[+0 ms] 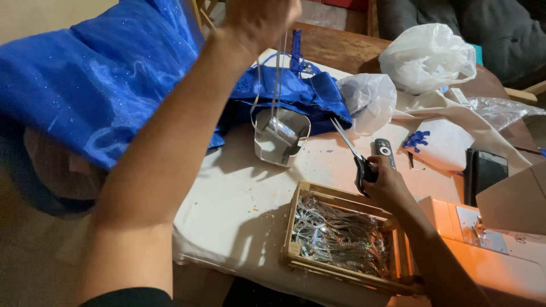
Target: Cutting decorative silver trims into small pieces using scissors and placing them in a wooden box
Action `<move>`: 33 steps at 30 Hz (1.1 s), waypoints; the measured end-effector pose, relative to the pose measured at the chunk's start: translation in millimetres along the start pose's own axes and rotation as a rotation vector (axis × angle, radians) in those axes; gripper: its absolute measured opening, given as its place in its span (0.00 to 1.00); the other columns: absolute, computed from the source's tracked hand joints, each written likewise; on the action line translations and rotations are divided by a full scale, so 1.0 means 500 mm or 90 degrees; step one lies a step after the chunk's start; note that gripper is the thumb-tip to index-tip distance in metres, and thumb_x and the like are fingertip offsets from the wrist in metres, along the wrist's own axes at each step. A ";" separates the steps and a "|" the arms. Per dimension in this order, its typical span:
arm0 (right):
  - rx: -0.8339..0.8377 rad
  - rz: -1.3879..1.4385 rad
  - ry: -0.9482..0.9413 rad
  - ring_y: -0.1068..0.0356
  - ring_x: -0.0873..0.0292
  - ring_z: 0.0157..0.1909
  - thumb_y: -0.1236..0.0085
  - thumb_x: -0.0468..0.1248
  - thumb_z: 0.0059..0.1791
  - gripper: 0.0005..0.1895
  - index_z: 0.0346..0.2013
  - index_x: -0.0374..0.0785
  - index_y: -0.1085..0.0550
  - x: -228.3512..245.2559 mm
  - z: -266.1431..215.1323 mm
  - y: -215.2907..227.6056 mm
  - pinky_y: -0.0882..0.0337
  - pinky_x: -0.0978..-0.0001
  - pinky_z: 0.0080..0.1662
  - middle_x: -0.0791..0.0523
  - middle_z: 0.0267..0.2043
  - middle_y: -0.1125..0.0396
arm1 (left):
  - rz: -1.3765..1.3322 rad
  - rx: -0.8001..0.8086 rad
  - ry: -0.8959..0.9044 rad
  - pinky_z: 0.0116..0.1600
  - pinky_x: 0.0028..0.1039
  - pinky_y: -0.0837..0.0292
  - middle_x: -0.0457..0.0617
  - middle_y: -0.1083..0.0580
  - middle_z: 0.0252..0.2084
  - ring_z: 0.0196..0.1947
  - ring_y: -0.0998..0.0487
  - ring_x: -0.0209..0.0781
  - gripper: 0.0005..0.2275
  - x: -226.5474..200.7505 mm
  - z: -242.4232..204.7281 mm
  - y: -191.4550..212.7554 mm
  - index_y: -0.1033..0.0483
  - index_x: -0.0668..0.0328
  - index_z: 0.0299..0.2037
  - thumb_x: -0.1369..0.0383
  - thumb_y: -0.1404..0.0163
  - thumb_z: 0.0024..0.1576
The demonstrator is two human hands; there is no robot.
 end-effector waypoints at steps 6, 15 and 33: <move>0.004 0.006 -0.007 0.32 0.38 0.59 0.35 0.41 0.41 0.35 0.62 0.47 0.34 -0.010 0.012 -0.004 0.34 0.46 0.62 0.45 0.54 0.29 | -0.415 -0.026 0.152 0.23 0.18 0.36 0.42 0.30 0.22 0.18 0.33 0.28 0.07 0.049 -0.049 0.185 0.27 0.58 0.34 0.64 0.50 0.57; -0.004 0.007 0.007 0.31 0.39 0.57 0.36 0.39 0.40 0.35 0.61 0.44 0.34 -0.011 0.010 -0.005 0.31 0.46 0.57 0.45 0.52 0.28 | -0.864 0.116 0.314 0.25 0.15 0.34 0.49 0.24 0.24 0.20 0.26 0.30 0.09 0.001 -0.254 0.008 0.26 0.65 0.41 0.68 0.51 0.56; 0.016 -0.035 0.001 0.30 0.41 0.57 0.36 0.40 0.41 0.34 0.62 0.46 0.34 0.001 0.005 -0.003 0.31 0.47 0.58 0.47 0.51 0.27 | -0.332 0.329 0.325 0.32 0.35 0.24 0.46 0.21 0.26 0.29 0.19 0.54 0.10 -0.091 -0.379 -0.355 0.20 0.46 0.23 0.63 0.54 0.53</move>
Point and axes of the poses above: each hand's wrist, its own z-axis towards the middle knuckle, its own y-axis out of the back of the hand, x = y × z, the point moved 10 cm from there along z, towards the middle knuckle
